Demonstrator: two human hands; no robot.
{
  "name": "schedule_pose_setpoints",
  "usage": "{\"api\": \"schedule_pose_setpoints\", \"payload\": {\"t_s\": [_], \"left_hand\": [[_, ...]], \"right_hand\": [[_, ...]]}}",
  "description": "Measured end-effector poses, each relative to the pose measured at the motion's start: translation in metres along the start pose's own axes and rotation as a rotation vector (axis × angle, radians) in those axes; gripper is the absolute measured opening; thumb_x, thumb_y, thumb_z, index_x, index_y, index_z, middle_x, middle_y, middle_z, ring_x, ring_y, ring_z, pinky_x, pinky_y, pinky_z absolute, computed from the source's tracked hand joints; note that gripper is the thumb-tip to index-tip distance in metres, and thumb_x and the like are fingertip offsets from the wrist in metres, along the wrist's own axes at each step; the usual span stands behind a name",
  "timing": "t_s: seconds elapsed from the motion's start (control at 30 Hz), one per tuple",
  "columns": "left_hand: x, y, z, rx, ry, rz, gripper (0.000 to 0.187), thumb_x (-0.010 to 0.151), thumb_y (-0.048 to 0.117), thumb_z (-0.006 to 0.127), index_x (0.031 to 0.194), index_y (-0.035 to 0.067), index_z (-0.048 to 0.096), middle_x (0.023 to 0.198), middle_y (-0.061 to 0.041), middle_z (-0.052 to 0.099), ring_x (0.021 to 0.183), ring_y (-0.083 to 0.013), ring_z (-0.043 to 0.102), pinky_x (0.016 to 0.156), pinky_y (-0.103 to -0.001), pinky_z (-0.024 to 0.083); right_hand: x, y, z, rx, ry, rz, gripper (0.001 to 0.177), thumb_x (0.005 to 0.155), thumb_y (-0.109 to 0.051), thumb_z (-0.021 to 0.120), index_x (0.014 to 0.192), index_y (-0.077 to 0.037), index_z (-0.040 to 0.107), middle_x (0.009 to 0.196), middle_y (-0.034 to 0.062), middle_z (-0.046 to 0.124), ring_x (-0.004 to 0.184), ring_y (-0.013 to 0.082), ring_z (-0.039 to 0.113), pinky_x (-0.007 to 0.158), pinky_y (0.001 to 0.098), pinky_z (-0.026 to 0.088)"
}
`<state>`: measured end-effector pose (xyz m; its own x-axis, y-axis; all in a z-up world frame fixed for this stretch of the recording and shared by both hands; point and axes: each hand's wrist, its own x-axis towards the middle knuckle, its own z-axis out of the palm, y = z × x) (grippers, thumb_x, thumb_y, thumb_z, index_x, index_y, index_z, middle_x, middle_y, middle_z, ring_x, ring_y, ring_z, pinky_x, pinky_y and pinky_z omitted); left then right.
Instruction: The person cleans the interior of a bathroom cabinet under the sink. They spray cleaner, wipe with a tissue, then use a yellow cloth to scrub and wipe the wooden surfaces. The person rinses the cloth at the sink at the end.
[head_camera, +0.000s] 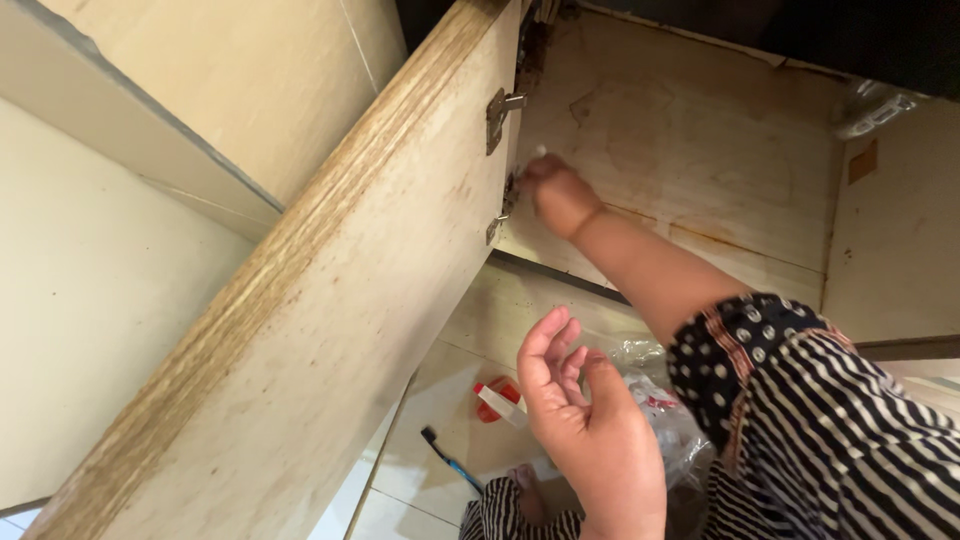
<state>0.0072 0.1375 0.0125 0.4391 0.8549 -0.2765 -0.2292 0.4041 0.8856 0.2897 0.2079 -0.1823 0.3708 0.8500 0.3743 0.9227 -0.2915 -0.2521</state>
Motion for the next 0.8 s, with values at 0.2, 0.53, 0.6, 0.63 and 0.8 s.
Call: {"api": "schedule_pose_setpoints", "payload": {"t_s": [0.2, 0.53, 0.6, 0.63, 0.8], "left_hand": [[0.005, -0.001, 0.001, 0.018, 0.001, 0.010, 0.044, 0.086, -0.011, 0.055, 0.128, 0.003, 0.060, 0.123, -0.011, 0.064, 0.115, -0.0185, 0.060, 0.097, -0.033, 0.049], [-0.003, -0.001, 0.008, 0.024, -0.012, -0.007, 0.044, 0.085, -0.010, 0.056, 0.127, 0.003, 0.061, 0.124, -0.010, 0.065, 0.114, -0.0181, 0.061, 0.097, -0.032, 0.049], [-0.002, -0.002, 0.010, 0.019, -0.012, -0.011, 0.045, 0.085, -0.011, 0.056, 0.127, 0.003, 0.061, 0.123, -0.011, 0.065, 0.114, -0.0181, 0.061, 0.096, -0.032, 0.049], [-0.003, -0.003, 0.009, 0.021, -0.011, -0.018, 0.045, 0.085, -0.011, 0.056, 0.127, 0.003, 0.061, 0.122, -0.011, 0.065, 0.114, -0.0181, 0.061, 0.096, -0.032, 0.050], [-0.002, -0.002, 0.008, 0.009, -0.014, 0.014, 0.045, 0.085, -0.011, 0.055, 0.127, 0.002, 0.060, 0.123, -0.012, 0.065, 0.116, -0.0186, 0.061, 0.098, -0.032, 0.049]], "right_hand": [[-0.015, -0.023, -0.001, 0.017, 0.056, -0.114, 0.035, 0.076, 0.007, 0.064, 0.108, 0.000, 0.074, 0.111, 0.0169, 0.069, 0.110, 0.0360, 0.062, 0.093, 0.0414, 0.055], [-0.010, -0.035, -0.010, 0.016, 0.097, -0.132, 0.029, 0.077, 0.005, 0.062, 0.102, 0.002, 0.075, 0.107, 0.0152, 0.068, 0.109, 0.0337, 0.061, 0.094, 0.0409, 0.057], [-0.014, -0.034, -0.008, -0.026, 0.062, -0.136, 0.030, 0.076, 0.005, 0.062, 0.103, 0.002, 0.074, 0.109, 0.0158, 0.068, 0.110, 0.0349, 0.061, 0.088, 0.0416, 0.056], [-0.017, -0.032, -0.005, -0.043, 0.042, -0.133, 0.031, 0.076, 0.005, 0.062, 0.104, 0.003, 0.074, 0.110, 0.0161, 0.068, 0.111, 0.0355, 0.060, 0.086, 0.0420, 0.056], [0.007, -0.002, 0.003, -0.114, 0.032, -0.018, 0.029, 0.077, 0.003, 0.062, 0.103, 0.000, 0.074, 0.114, 0.0155, 0.067, 0.114, 0.0353, 0.059, 0.090, 0.0411, 0.056]]}}
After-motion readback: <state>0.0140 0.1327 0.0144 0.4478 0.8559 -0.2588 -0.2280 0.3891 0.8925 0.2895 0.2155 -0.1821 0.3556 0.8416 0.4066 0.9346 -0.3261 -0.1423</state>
